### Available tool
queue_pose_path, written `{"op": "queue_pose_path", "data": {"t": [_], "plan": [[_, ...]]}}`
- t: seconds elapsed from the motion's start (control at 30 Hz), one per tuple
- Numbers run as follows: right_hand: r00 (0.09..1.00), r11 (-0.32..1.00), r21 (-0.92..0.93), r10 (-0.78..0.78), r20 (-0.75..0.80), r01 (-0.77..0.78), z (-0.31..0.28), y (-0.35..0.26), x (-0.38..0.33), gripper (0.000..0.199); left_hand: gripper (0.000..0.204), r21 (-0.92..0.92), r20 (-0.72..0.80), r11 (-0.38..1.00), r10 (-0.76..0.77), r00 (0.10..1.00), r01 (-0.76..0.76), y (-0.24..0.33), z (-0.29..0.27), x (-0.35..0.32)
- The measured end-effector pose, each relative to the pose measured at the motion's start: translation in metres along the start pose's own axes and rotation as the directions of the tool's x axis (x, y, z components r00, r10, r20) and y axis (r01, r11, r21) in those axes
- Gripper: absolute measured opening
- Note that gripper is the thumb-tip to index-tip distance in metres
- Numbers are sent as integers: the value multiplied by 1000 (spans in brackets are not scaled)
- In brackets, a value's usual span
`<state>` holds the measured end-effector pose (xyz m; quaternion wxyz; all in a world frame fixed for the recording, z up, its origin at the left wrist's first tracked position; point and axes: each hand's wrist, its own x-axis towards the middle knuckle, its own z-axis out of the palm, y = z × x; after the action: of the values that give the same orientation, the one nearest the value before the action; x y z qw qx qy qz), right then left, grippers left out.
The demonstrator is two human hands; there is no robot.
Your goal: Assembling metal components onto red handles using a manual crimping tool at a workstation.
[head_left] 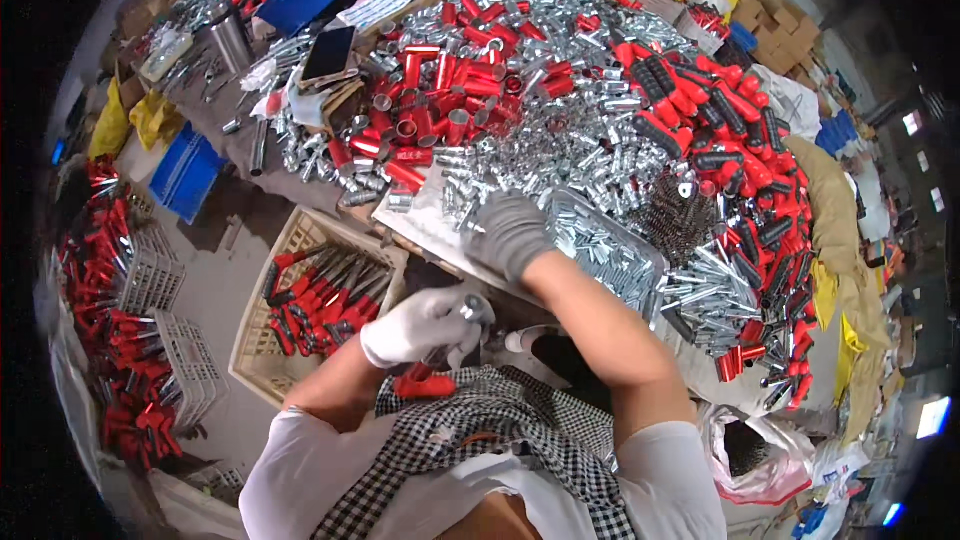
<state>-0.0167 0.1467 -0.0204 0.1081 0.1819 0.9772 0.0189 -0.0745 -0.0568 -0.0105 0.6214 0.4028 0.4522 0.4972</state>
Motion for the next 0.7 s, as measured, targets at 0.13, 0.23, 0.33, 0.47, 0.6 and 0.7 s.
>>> {"op": "queue_pose_path", "data": {"t": [0.13,0.23,0.33,0.47,0.6,0.7], "plan": [[997,972,223,75,-6,-72,-8,-3,-9,49,25,45,-32,999,9,999,-8,12,2,-4],[937,845,528,110,-331,87,-5,17,-49,46,27,80,-83,997,24,996,-17,12,7,1],[914,619,700,-74,-399,356,-46,29,-108,22,34,243,-62,969,56,996,-39,14,16,9],[915,711,600,-393,-93,366,-73,26,-139,29,45,337,165,878,302,939,-341,14,31,26],[911,744,533,-383,-154,403,-57,26,-149,35,50,338,310,851,302,901,-402,6,30,39],[918,667,634,-332,-217,391,-40,37,-154,36,49,381,332,850,241,912,-363,7,26,42]]}}
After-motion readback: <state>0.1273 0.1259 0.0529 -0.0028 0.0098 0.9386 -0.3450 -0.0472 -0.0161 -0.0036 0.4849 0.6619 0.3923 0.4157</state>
